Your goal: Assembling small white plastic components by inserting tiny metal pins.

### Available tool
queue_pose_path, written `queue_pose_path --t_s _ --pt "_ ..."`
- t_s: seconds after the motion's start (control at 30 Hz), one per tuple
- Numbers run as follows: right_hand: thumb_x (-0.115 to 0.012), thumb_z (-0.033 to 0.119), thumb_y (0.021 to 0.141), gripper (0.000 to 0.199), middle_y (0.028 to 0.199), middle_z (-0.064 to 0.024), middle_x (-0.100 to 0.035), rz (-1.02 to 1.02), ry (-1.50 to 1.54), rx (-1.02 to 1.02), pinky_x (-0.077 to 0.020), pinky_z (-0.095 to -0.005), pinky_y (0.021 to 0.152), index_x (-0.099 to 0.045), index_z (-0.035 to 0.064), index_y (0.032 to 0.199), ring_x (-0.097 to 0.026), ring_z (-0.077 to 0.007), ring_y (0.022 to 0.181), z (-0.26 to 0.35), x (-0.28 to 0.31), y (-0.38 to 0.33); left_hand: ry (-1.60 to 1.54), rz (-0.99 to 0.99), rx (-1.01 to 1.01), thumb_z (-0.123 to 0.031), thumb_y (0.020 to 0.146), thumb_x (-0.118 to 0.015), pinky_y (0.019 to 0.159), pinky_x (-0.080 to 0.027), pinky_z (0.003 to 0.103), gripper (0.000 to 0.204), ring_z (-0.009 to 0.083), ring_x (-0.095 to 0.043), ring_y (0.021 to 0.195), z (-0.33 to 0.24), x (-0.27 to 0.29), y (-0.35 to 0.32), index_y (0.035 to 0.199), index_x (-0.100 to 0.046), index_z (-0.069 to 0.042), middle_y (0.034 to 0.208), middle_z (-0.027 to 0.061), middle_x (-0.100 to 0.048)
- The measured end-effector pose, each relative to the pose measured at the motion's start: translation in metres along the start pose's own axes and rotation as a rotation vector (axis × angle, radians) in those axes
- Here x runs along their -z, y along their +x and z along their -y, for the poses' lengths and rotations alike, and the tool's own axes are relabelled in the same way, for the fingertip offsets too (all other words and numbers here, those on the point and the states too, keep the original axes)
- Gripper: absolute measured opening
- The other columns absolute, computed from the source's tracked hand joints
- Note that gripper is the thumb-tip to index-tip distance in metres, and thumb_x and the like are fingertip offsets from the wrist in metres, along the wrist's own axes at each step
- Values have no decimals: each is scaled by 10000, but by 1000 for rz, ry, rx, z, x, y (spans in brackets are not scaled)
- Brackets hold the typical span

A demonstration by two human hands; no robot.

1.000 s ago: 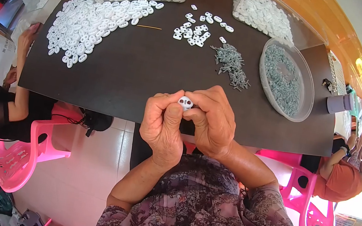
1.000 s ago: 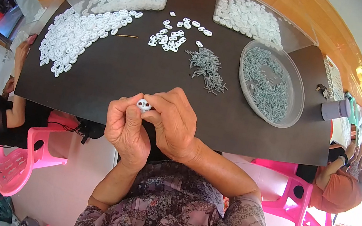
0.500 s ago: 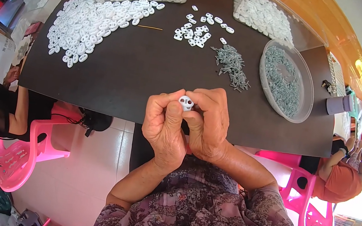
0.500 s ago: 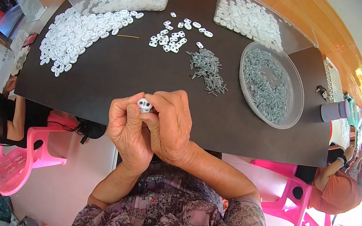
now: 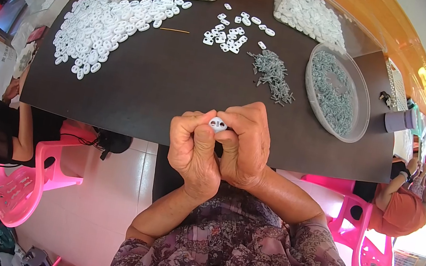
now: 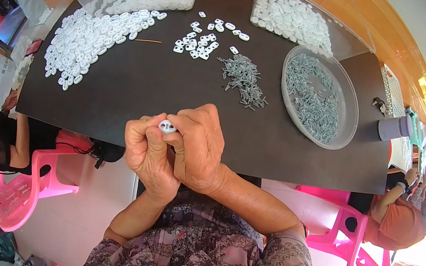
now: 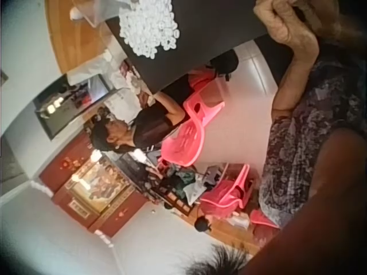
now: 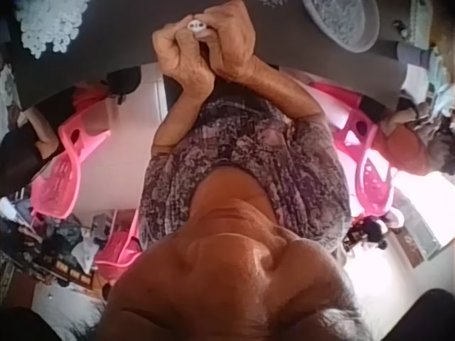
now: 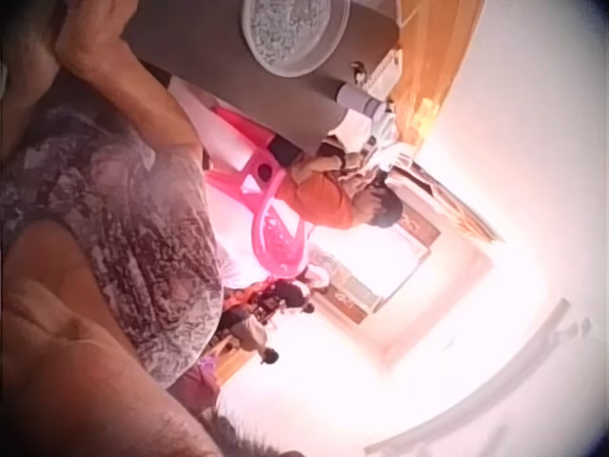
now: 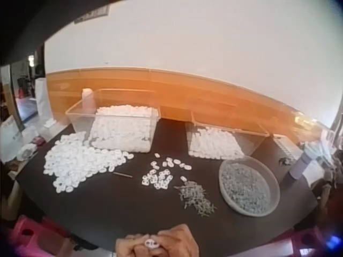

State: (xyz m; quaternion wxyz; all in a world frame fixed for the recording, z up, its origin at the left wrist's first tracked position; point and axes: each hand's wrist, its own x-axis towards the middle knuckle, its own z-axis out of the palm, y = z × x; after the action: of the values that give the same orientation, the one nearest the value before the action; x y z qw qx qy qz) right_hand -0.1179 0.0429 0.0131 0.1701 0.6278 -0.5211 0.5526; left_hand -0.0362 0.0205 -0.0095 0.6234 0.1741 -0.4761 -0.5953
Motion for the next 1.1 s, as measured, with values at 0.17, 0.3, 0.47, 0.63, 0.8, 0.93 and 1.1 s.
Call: queue_pose_path --t_s 0.17,0.3,0.47,0.63,0.8,0.93,1.1 --pt "-671 -14 699 235 766 -115 -534 1 -14 7 -407 -321 517 -563 -27 908 -487 -240 626 -1 2 1 57 -8 -16 -119 955 -483 666 -382 208 152 73 -432 741 1 -3 2 999 -535 17 832 18 -497" --pt "-664 -27 689 238 770 -120 -539 -6 -37 5 -412 -324 521 -562 -26 904 -493 -247 626 -2 7 4 68 -35 60 -177 967 -469 707 -423 218 179 57 -480 767 -7 -9 1 982 -534 -11 836 6 -513" --pt "-666 -39 700 198 806 -101 -594 256 -137 -47 -433 -315 584 -602 5 882 -540 -229 658 -15 45 31 4 151 169 -106 957 -472 719 -461 220 295 93 -550 787 -10 -5 10 1214 -495 36 977 90 -608" --pt "-638 56 747 126 794 -108 -629 -42 -376 -204 -478 -343 655 -631 19 867 -594 -277 725 -93 87 121 123 50 255 -96 931 -510 631 -471 214 263 95 -565 710 -9 -1 28 1157 -522 39 902 91 -628" --pt "-628 130 774 118 770 -131 -656 8 -652 -121 -479 -374 682 -649 40 847 -620 -281 764 -183 124 188 75 69 319 -103 911 -554 618 -460 205 206 94 -568 700 -5 -4 35 1070 -581 25 879 83 -628" --pt "-577 43 717 109 730 -117 -628 118 -811 58 -469 -404 672 -656 79 783 -590 -311 737 -186 111 181 156 115 354 -107 906 -564 614 -453 201 195 96 -570 699 -2 1 44 1045 -594 26 868 79 -629" --pt "-633 114 719 63 743 -122 -632 570 -473 -91 -458 -384 662 -659 58 734 -588 -308 761 -152 52 100 160 121 392 -105 905 -565 616 -451 197 191 97 -572 703 1 6 46 1036 -598 29 859 74 -631"
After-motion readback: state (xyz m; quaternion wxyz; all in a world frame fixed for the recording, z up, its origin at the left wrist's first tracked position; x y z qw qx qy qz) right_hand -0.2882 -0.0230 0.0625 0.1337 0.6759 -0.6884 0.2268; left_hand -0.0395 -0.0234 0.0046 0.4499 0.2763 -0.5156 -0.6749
